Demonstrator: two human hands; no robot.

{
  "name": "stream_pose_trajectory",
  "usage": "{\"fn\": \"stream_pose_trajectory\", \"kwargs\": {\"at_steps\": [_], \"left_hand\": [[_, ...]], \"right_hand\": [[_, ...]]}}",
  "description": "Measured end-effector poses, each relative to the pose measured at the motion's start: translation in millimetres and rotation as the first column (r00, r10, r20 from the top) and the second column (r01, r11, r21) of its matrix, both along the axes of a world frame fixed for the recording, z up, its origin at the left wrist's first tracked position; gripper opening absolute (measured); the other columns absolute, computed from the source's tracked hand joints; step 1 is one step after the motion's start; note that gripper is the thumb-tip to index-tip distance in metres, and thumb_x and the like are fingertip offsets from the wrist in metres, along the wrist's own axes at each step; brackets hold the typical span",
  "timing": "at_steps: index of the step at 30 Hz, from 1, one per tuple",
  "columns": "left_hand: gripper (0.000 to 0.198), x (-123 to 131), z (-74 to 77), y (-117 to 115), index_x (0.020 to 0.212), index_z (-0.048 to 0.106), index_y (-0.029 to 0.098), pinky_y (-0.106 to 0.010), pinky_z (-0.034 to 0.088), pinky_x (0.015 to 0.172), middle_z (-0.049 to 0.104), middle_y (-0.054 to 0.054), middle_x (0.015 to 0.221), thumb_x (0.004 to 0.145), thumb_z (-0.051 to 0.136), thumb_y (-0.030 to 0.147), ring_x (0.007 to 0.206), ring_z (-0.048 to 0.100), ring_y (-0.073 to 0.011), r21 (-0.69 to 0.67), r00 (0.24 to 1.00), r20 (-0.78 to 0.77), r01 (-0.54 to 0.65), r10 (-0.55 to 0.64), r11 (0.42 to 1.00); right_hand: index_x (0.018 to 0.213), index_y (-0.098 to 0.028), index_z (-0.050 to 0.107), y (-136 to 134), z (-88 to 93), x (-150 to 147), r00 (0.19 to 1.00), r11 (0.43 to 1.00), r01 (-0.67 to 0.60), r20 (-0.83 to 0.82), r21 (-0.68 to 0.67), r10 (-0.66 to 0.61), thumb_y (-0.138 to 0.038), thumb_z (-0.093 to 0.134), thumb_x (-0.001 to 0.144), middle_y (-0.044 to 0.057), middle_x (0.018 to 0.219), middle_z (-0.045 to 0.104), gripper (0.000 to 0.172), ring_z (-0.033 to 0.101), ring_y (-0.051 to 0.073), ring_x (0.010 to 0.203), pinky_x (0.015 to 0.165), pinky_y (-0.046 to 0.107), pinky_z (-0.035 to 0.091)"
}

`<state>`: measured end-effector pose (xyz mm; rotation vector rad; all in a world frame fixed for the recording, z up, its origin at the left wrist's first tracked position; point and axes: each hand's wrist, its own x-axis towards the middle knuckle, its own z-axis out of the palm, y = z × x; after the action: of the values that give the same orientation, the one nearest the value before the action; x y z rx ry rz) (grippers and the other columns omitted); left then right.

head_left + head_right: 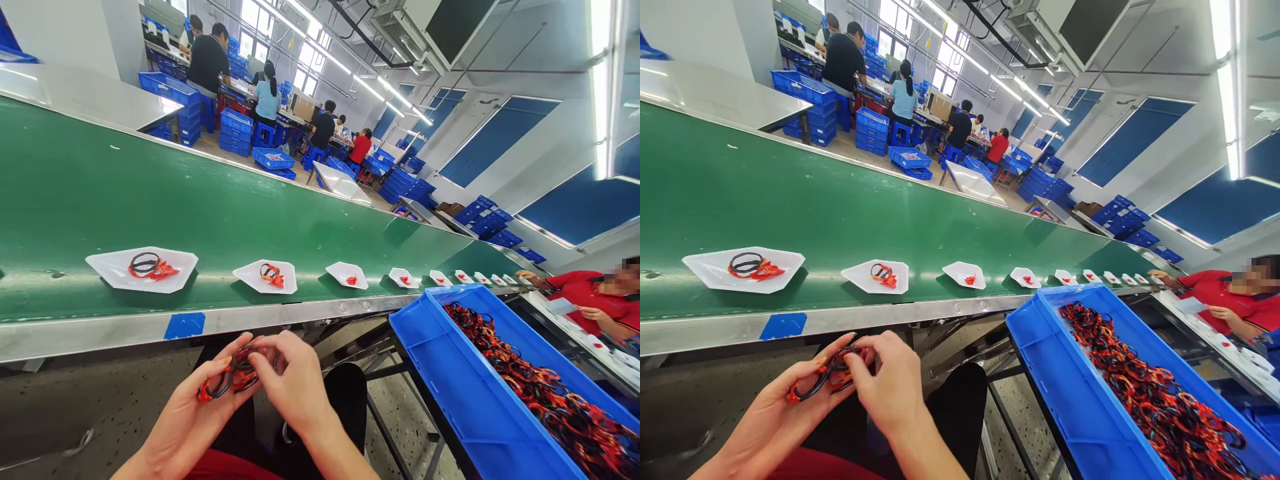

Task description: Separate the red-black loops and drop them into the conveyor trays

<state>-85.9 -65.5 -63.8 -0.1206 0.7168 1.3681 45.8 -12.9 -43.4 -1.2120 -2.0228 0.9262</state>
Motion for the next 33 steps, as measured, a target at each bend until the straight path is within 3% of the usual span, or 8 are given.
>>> {"fn": "stream_pose_trajectory", "kwargs": {"at_steps": [6, 14, 18, 22, 26, 29, 31, 33], "left_hand": [[0.042, 2.4, -4.2, -1.5, 0.118, 0.059, 0.013, -0.051, 0.040, 0.099, 0.059, -0.016, 0.124, 0.076, 0.055, 0.012, 0.117, 0.050, -0.0319, 0.041, 0.999, 0.031, 0.042, -0.044, 0.998], [0.035, 9.6, -7.8, -4.5, 0.108, 0.063, 0.008, -0.048, 0.048, 0.092, 0.063, -0.019, 0.117, 0.073, 0.057, 0.009, 0.109, 0.057, -0.0313, -0.010, 0.998, -0.051, 0.021, -0.022, 1.000], [0.037, 11.4, -4.3, -3.8, 0.110, 0.061, 0.008, -0.048, 0.047, 0.093, 0.064, -0.019, 0.115, 0.074, 0.056, 0.009, 0.112, 0.055, -0.0322, -0.017, 0.999, -0.043, 0.022, -0.022, 1.000], [0.051, 11.8, 2.0, -0.6, 0.125, 0.049, 0.006, -0.051, 0.043, 0.097, 0.060, -0.022, 0.120, 0.075, 0.052, 0.007, 0.116, 0.051, -0.0333, 0.006, 0.999, 0.026, 0.036, -0.036, 0.999], [0.058, 11.8, 9.2, 1.0, 0.132, 0.040, 0.006, -0.052, 0.044, 0.096, 0.057, -0.023, 0.124, 0.075, 0.048, 0.010, 0.117, 0.050, -0.0326, -0.029, 0.995, 0.094, -0.016, 0.019, 0.999], [0.058, 11.1, 13.1, 1.5, 0.132, 0.041, 0.006, -0.052, 0.045, 0.095, 0.055, -0.024, 0.125, 0.075, 0.047, 0.011, 0.117, 0.050, -0.0328, -0.031, 0.994, 0.097, -0.052, 0.054, 0.998], [0.057, 10.2, 13.0, 2.2, 0.132, 0.041, 0.006, -0.053, 0.044, 0.095, 0.055, -0.024, 0.126, 0.075, 0.047, 0.011, 0.117, 0.050, -0.0326, -0.017, 0.995, 0.087, -0.055, 0.056, 0.998], [0.057, 9.3, 9.8, 3.1, 0.131, 0.042, 0.006, -0.053, 0.043, 0.097, 0.054, -0.024, 0.127, 0.075, 0.046, 0.011, 0.118, 0.049, -0.0330, 0.011, 0.996, 0.078, -0.049, 0.048, 0.999]], "right_hand": [[0.091, -0.024, 0.070, -16.5, -19.2, 8.0, 0.995, 0.997, 0.007, -0.099, -0.072, -0.014, -0.025, 0.058, 0.083, 0.000, 0.077, 0.059, 0.015, 0.048, 0.009, 0.054, 0.051, 0.022, 0.037], [0.108, -0.031, 0.067, -24.5, -37.1, 23.2, 0.996, 0.951, 0.004, -0.085, 0.309, 0.023, -0.021, 0.057, 0.085, 0.005, 0.087, 0.064, 0.027, 0.061, 0.014, 0.068, 0.058, 0.023, 0.046], [0.112, -0.034, 0.065, -27.7, -41.3, 25.0, 0.998, 0.933, 0.012, -0.060, 0.359, 0.011, -0.021, 0.056, 0.086, 0.005, 0.088, 0.065, 0.030, 0.061, 0.014, 0.068, 0.059, 0.024, 0.048], [0.109, -0.030, 0.066, -3.4, -29.8, 31.3, 0.998, 0.920, 0.052, -0.052, 0.389, -0.035, -0.020, 0.054, 0.086, 0.005, 0.090, 0.064, 0.027, 0.060, 0.014, 0.072, 0.064, 0.023, 0.047], [0.100, -0.023, 0.068, 64.5, -3.1, 46.2, 0.965, 0.876, 0.233, 0.007, 0.423, -0.261, -0.025, 0.052, 0.087, 0.004, 0.090, 0.064, 0.021, 0.054, 0.011, 0.061, 0.065, 0.025, 0.044], [0.107, -0.022, 0.065, 103.8, 12.9, 54.7, 0.945, 0.858, 0.278, 0.039, 0.431, -0.325, -0.025, 0.051, 0.085, 0.004, 0.092, 0.064, 0.026, 0.052, 0.011, 0.059, 0.067, 0.026, 0.043], [0.114, -0.022, 0.061, 103.4, 16.6, 53.8, 0.944, 0.866, 0.287, 0.031, 0.409, -0.328, -0.025, 0.051, 0.085, 0.003, 0.089, 0.064, 0.031, 0.051, 0.011, 0.056, 0.065, 0.026, 0.043], [0.116, -0.023, 0.059, 80.4, 14.2, 48.0, 0.959, 0.903, 0.265, 0.007, 0.339, -0.284, -0.027, 0.051, 0.085, 0.001, 0.085, 0.063, 0.032, 0.051, 0.011, 0.055, 0.060, 0.025, 0.043]]}}
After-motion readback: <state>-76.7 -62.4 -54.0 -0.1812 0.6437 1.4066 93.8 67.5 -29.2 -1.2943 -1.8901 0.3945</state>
